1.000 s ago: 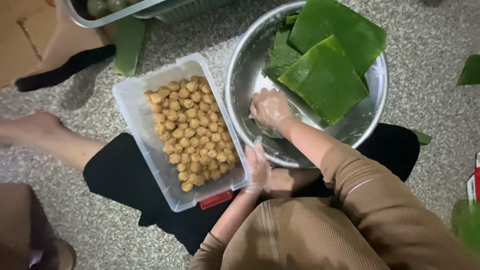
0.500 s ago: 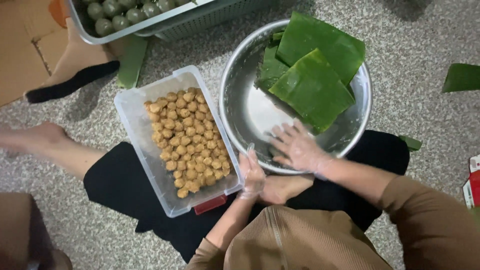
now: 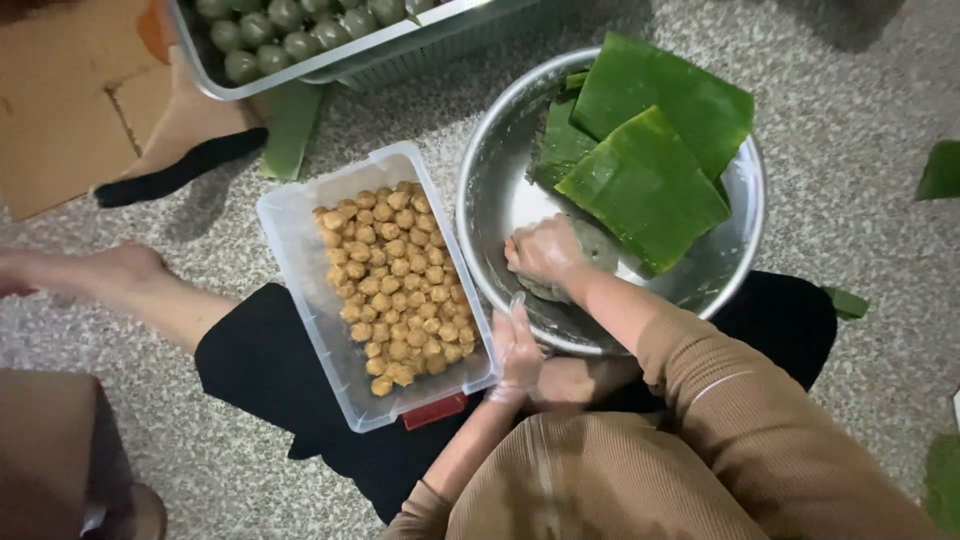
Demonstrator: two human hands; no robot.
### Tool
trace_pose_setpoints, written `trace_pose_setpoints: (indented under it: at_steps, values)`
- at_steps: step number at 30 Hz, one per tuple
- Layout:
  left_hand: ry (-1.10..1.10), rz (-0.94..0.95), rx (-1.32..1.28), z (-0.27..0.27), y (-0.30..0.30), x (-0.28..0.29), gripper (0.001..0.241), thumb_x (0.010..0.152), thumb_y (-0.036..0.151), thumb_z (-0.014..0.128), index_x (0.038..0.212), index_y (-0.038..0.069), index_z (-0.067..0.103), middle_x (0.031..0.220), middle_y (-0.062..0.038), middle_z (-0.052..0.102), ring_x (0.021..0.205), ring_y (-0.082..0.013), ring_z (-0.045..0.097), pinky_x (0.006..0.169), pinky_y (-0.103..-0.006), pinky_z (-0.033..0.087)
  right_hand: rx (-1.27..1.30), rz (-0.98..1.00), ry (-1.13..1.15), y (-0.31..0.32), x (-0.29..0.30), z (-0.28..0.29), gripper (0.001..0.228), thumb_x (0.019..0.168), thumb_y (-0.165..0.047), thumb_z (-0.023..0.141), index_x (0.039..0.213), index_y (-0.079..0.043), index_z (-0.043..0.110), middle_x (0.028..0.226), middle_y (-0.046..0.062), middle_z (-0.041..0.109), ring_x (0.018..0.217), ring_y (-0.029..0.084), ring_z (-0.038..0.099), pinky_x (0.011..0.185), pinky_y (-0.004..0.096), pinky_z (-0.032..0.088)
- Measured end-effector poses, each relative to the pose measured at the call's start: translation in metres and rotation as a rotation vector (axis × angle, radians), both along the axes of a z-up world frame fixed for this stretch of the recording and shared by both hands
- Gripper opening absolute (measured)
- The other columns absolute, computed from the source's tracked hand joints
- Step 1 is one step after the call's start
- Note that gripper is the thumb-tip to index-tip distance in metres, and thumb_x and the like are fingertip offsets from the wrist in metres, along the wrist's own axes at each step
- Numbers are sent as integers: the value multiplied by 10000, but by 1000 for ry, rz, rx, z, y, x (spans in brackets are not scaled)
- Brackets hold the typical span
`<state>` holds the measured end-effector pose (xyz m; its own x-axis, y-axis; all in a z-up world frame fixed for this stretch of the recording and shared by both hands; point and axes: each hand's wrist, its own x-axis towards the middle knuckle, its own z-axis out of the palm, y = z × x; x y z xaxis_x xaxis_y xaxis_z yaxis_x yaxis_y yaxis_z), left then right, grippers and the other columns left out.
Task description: A person wearing plastic gloves is taking green dough from a metal bowl, placing a small brown filling ball inside, and rolling it into a sphere.
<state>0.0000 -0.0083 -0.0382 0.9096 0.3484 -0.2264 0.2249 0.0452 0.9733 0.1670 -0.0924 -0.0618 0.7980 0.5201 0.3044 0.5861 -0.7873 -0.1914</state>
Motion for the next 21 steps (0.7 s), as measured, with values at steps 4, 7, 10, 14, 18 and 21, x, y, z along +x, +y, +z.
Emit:
trace_pose_setpoints:
  at_steps: [4,7,10,14,18,21]
  values:
    - [-151,236,1123,-120,-11,-18,289,972,387,676,1128,157,757,1083,-115,744,967,-295,713,949,-441,545,-350,-121,763,-1,-8,111,534,891,-557,424,802,-146,752,757,148,741,808,393,725,733,513,506]
    - [-332,218,1330,-120,-2,-21,213,979,285,670,1095,129,758,1016,-140,723,889,-339,690,832,-490,547,-406,-111,820,-25,-19,142,580,892,-574,476,836,-80,776,820,192,752,823,395,729,729,517,544]
    - [-318,199,1303,-111,-8,-16,207,984,285,666,1079,124,754,963,-144,708,839,-349,674,795,-485,548,-487,2,582,-56,-36,137,591,863,-663,523,920,-115,737,886,167,702,856,360,692,733,509,518]
    - [-130,196,893,-45,-8,-8,253,988,379,651,1045,157,756,871,-69,730,791,-290,703,780,-393,588,-505,270,590,-66,-64,160,650,893,-534,660,1410,-158,543,1507,208,484,1383,461,461,1138,692,294]
    - [-64,224,795,-11,-10,-11,230,981,337,694,1005,119,759,856,-114,757,814,-303,718,844,-410,571,-309,278,438,-64,-63,89,491,844,-531,663,1132,-134,676,1021,123,656,1019,370,610,889,537,461]
    - [153,-16,145,60,1,11,307,1045,206,489,1215,10,652,1053,-122,732,872,-213,687,799,-321,559,-89,146,102,-42,-51,38,417,859,-529,616,782,-119,626,711,110,560,681,329,596,681,479,453]
